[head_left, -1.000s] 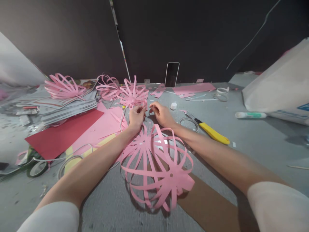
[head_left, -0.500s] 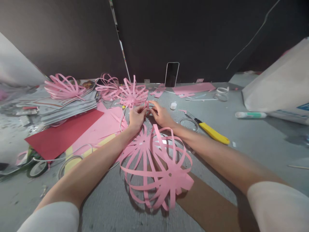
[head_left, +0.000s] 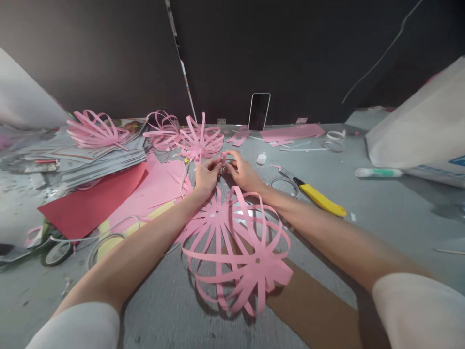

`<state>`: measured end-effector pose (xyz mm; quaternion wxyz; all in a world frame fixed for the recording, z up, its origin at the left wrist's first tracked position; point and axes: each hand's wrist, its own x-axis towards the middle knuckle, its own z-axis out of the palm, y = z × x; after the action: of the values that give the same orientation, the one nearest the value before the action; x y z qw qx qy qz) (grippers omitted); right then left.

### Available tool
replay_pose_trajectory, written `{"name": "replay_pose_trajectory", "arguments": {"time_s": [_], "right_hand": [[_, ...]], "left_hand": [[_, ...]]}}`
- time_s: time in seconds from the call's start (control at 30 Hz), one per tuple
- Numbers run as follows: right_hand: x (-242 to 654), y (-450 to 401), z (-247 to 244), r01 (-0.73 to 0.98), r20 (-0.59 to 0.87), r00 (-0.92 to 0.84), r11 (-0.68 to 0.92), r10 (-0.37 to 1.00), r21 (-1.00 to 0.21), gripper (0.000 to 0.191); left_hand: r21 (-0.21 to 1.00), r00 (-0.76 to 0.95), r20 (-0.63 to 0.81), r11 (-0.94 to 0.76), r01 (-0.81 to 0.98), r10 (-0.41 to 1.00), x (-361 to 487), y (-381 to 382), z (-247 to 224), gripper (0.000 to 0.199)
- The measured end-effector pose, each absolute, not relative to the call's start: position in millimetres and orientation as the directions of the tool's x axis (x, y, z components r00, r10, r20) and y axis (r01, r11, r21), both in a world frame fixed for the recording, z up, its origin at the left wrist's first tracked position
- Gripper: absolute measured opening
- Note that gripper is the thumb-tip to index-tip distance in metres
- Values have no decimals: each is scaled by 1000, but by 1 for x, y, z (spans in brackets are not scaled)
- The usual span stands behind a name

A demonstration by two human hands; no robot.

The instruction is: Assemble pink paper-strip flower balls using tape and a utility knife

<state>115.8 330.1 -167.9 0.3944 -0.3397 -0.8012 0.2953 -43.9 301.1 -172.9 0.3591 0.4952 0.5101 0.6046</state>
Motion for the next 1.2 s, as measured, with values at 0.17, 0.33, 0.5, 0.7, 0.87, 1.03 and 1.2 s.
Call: {"name": "replay_pose_trajectory", "arguments": {"time_s": [0.17,0.33,0.5,0.7,0.87,1.03,1.2], "right_hand": [[116,330,-169,326,442,-461,610,769,-722,40],[116,332,-172,342,441,-456,609,773,-715,40],[116,333,-173,336,442,-457,610,772,-718,40],[116,331,-171,330,446,-469,620,762,-712,41],[116,331,-171,331,441,-471,616,764,-715,42],[116,330,-170,331,439,-470,613,766,-717,42],[115,328,-167,375,408,-456,587,791,-717,42]], "left_hand": [[974,-245,224,-211,79,943,-44,301,-174,10],[976,-245,214,-200,83,946,-45,302,-176,12],[974,-241,223,-204,103,945,-44,301,-173,10],[971,-237,234,-213,111,943,-44,302,-174,12],[972,-238,232,-216,93,943,-43,302,-175,11],[972,-244,234,-222,75,941,-41,300,-171,11],[988,-271,139,-152,-26,953,-39,296,-165,13]]}}
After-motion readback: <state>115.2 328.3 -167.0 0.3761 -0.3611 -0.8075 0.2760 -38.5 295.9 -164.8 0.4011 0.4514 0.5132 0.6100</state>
